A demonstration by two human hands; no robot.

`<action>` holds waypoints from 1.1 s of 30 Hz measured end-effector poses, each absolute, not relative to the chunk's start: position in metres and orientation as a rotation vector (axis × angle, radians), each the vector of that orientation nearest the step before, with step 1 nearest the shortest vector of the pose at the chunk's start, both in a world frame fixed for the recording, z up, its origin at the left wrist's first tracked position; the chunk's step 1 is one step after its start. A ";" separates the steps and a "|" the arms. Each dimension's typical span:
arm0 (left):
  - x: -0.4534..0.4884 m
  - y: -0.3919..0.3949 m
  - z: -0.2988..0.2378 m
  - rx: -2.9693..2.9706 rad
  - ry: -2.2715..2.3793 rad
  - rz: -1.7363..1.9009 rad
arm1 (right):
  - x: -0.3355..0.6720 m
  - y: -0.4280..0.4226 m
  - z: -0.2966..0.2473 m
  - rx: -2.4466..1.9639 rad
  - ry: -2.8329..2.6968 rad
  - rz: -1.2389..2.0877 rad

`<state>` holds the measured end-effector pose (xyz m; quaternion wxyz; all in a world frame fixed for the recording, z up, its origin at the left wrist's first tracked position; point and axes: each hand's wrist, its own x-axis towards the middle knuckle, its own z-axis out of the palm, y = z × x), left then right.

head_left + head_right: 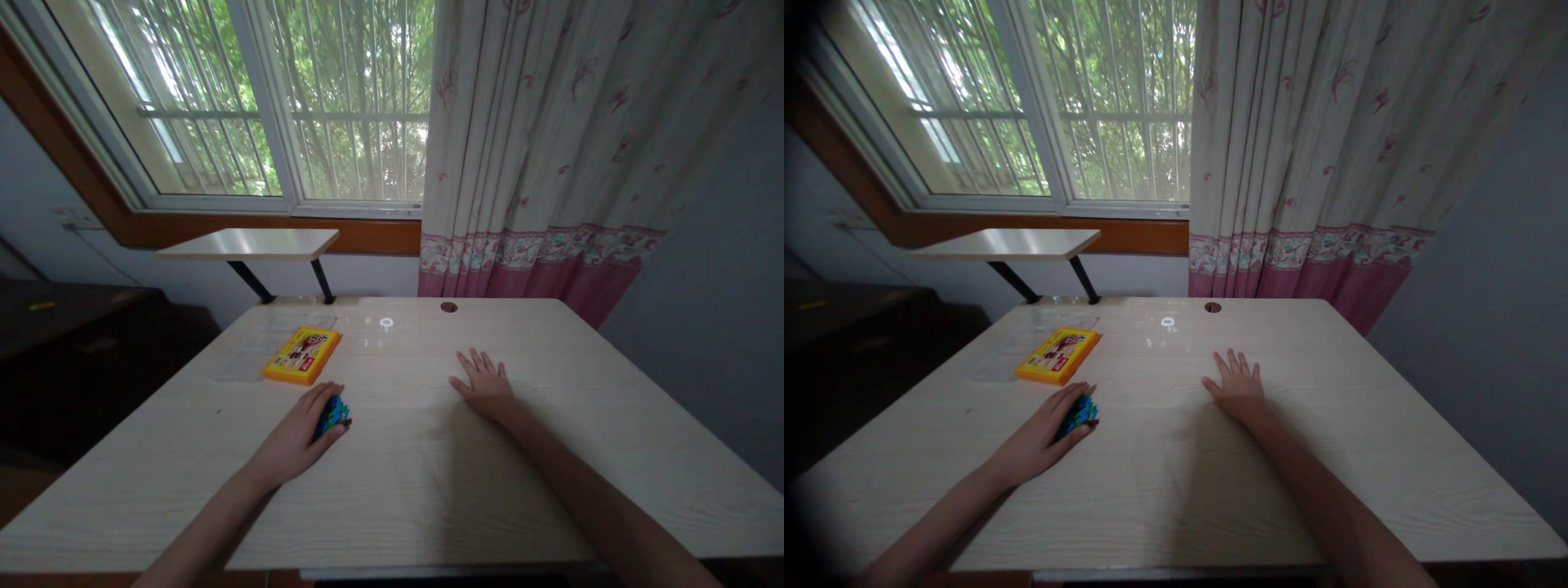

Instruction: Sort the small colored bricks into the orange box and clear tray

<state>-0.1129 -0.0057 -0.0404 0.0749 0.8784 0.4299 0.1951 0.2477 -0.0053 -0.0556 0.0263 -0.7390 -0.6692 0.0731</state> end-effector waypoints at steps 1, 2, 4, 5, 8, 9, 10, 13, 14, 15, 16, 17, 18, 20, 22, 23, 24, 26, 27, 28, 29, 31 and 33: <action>-0.112 -0.005 -0.041 2.636 1.283 0.582 | 0.247 -0.005 -0.056 -2.287 -2.067 0.230; -0.111 -0.005 -0.041 2.638 1.279 0.580 | 0.247 -0.005 -0.056 -2.288 -2.065 0.231; -0.109 -0.004 -0.041 2.640 1.277 0.579 | 0.247 -0.005 -0.056 -2.285 -2.062 0.230; -0.109 -0.004 -0.042 2.641 1.279 0.581 | 0.248 -0.005 -0.057 -2.281 -2.060 0.228; -0.106 -0.003 -0.042 2.634 1.283 0.594 | 0.249 -0.005 -0.058 -2.259 -2.061 0.220; -0.105 -0.003 -0.042 2.630 1.280 0.594 | 0.249 -0.005 -0.058 -2.256 -2.060 0.218; -0.104 -0.003 -0.042 2.625 1.273 0.593 | 0.249 -0.005 -0.058 -2.255 -2.061 0.217; -0.100 -0.003 -0.041 2.615 1.254 0.584 | 0.249 -0.005 -0.057 -2.275 -2.065 0.224; -0.099 -0.003 -0.040 2.612 1.254 0.587 | 0.248 -0.005 -0.057 -2.284 -2.067 0.228; -0.098 -0.003 -0.040 2.610 1.254 0.592 | 0.248 -0.005 -0.056 -2.288 -2.070 0.233; -0.097 -0.003 -0.039 2.609 1.252 0.599 | 0.248 -0.005 -0.056 -2.290 -2.072 0.236; -0.097 -0.003 -0.038 2.609 1.250 0.609 | 0.248 -0.005 -0.056 -2.290 -2.072 0.236; -0.098 -0.003 -0.038 2.610 1.247 0.619 | 0.248 -0.005 -0.056 -2.288 -2.074 0.236; -0.103 -0.003 -0.036 2.610 1.252 0.634 | 0.249 -0.006 -0.056 -2.277 -2.072 0.232; -0.111 -0.003 -0.035 2.605 1.289 0.634 | 0.249 -0.006 -0.055 -2.271 -2.065 0.227; -0.116 -0.003 -0.035 2.600 1.317 0.622 | 0.249 -0.005 -0.055 -2.270 -2.060 0.225; -0.122 -0.003 -0.034 2.595 1.344 0.606 | 0.248 -0.005 -0.055 -2.273 -2.054 0.224; -0.134 -0.004 -0.034 2.594 1.382 0.572 | 0.244 -0.005 -0.053 -2.268 -2.056 0.226; -0.140 -0.005 -0.034 2.597 1.391 0.557 | 0.241 -0.005 -0.052 -2.244 -2.075 0.225; -0.144 -0.006 -0.034 2.602 1.392 0.543 | 0.236 -0.006 -0.051 -2.198 -2.110 0.223; -0.148 -0.007 -0.035 2.608 1.386 0.533 | 0.230 -0.007 -0.050 -2.134 -2.161 0.224; -0.151 -0.009 -0.037 2.626 1.353 0.519 | 0.216 -0.010 -0.047 -1.958 -2.284 0.224; -0.150 -0.009 -0.039 2.647 1.312 0.509 | 0.198 -0.015 -0.044 -1.758 -2.392 0.223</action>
